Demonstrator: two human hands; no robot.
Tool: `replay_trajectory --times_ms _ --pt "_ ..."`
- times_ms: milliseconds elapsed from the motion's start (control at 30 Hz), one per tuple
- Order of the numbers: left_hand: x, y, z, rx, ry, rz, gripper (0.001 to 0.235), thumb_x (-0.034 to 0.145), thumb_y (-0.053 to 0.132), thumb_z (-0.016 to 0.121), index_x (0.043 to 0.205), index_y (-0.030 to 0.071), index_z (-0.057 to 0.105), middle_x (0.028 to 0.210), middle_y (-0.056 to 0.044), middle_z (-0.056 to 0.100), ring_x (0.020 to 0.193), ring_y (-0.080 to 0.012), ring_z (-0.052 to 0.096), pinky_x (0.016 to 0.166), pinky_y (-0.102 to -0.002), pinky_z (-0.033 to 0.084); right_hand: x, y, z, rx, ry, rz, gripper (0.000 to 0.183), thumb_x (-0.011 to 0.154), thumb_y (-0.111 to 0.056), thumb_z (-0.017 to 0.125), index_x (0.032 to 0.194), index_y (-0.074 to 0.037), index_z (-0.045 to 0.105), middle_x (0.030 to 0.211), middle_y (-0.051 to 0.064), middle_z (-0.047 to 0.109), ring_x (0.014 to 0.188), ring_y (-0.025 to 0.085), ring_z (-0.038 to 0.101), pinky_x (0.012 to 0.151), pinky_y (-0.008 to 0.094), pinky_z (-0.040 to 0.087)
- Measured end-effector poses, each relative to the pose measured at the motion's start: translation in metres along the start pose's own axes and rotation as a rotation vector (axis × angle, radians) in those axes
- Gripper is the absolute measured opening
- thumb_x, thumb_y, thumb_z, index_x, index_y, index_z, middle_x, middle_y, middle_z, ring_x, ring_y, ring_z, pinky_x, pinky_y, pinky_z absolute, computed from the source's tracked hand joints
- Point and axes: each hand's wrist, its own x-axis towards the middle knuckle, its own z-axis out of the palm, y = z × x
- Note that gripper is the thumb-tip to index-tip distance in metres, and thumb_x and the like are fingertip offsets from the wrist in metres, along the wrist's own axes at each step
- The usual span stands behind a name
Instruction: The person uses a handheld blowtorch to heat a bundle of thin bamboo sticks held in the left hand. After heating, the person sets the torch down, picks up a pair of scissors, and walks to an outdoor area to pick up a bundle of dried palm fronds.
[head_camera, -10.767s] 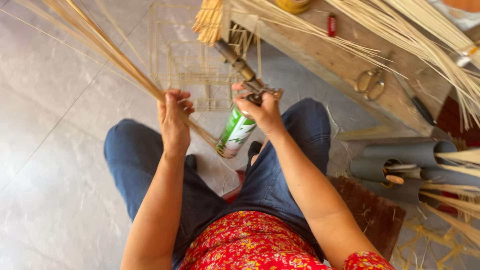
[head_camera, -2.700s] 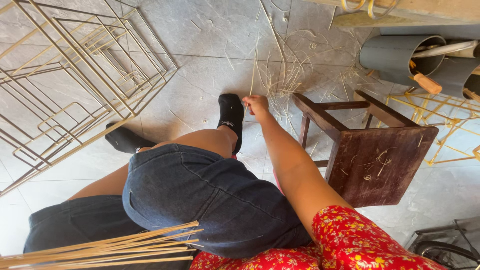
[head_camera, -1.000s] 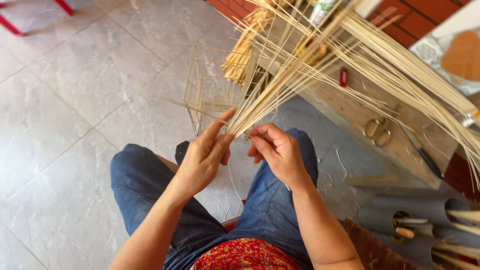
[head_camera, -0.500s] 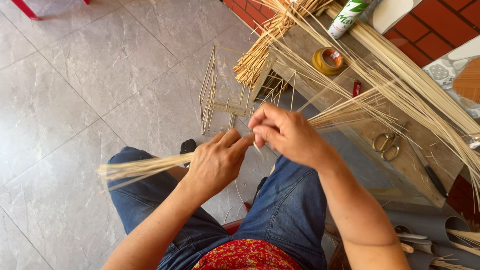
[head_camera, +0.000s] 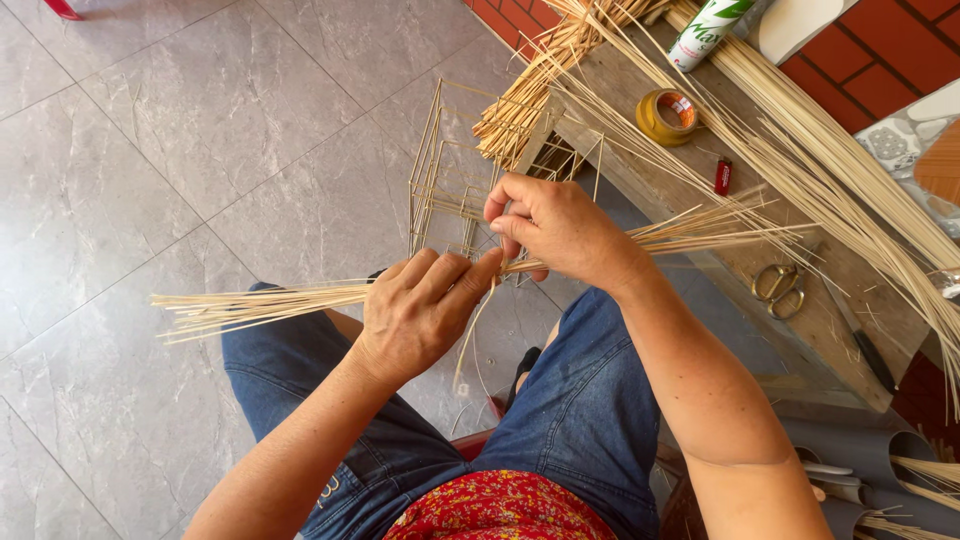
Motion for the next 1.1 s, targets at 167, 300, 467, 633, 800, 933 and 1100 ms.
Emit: replay_trajectory --times_ms 167,300,467,633,800,933,1100 --pt "-0.004 -0.001 0.003 -0.011 -0.013 -0.008 0.046 0.088 0.01 0.075 0.133 0.017 0.069 0.085 0.003 0.054 0.074 -0.0132 0.057 0.062 -0.031 0.047 0.007 0.003 0.004 -0.012 -0.109 0.025 0.013 0.094 -0.013 0.063 0.104 -0.005 0.067 0.071 0.007 0.073 0.053 0.014 0.064 0.046 0.03 0.053" --pt "-0.004 -0.003 0.013 -0.155 -0.053 -0.169 0.031 0.093 0.013 0.075 0.122 0.021 0.074 0.076 0.001 0.054 0.069 -0.0153 0.059 0.059 -0.032 0.048 0.004 0.004 0.003 -0.037 0.053 -0.218 0.016 0.1 -0.011 0.059 0.111 -0.007 0.07 0.083 0.004 0.076 0.074 0.009 0.072 0.065 0.024 0.059" --pt "-0.002 -0.018 0.024 -0.801 -0.016 -0.756 0.024 0.099 0.021 0.071 0.12 0.012 0.078 0.078 0.003 0.067 0.068 -0.0088 0.061 0.059 -0.026 0.05 -0.064 0.011 0.011 0.26 0.755 -0.708 0.011 0.115 -0.005 0.058 0.123 -0.003 0.065 0.111 0.006 0.072 0.094 0.011 0.07 0.086 0.024 0.059" --pt "0.001 -0.026 0.026 -1.168 -0.121 -0.994 0.028 0.099 0.024 0.067 0.12 0.008 0.077 0.076 0.003 0.069 0.066 -0.0034 0.058 0.055 -0.021 0.046 -0.073 0.025 0.042 0.243 0.491 -0.397 0.017 0.105 -0.006 0.061 0.119 -0.002 0.069 0.105 0.005 0.075 0.079 0.007 0.069 0.069 0.022 0.057" --pt "0.003 -0.017 0.029 -1.42 -0.221 -1.007 0.028 0.102 0.023 0.065 0.122 0.007 0.076 0.075 0.001 0.064 0.059 -0.0041 0.048 0.051 -0.02 0.038 -0.051 0.042 0.064 0.251 0.458 -0.336 0.02 0.098 -0.009 0.066 0.117 -0.004 0.071 0.087 0.002 0.076 0.068 0.005 0.068 0.06 0.02 0.058" --pt "0.004 -0.004 0.032 -1.23 -0.044 -0.805 0.026 0.101 0.02 0.066 0.122 0.006 0.074 0.088 0.003 0.072 0.076 -0.0035 0.063 0.063 -0.022 0.05 -0.047 0.055 0.073 0.224 0.477 -0.392 0.018 0.104 -0.014 0.061 0.112 -0.005 0.074 0.073 -0.001 0.068 0.058 0.005 0.058 0.053 0.02 0.048" --pt "0.009 0.005 0.029 -0.335 0.155 -0.372 0.033 0.091 0.005 0.072 0.122 0.017 0.076 0.083 0.004 0.068 0.075 -0.0105 0.069 0.063 -0.028 0.055 -0.035 0.071 0.067 0.572 0.258 -0.264 0.029 0.106 -0.027 0.057 0.103 -0.003 0.073 0.059 -0.002 0.055 0.051 0.004 0.049 0.047 0.02 0.038"
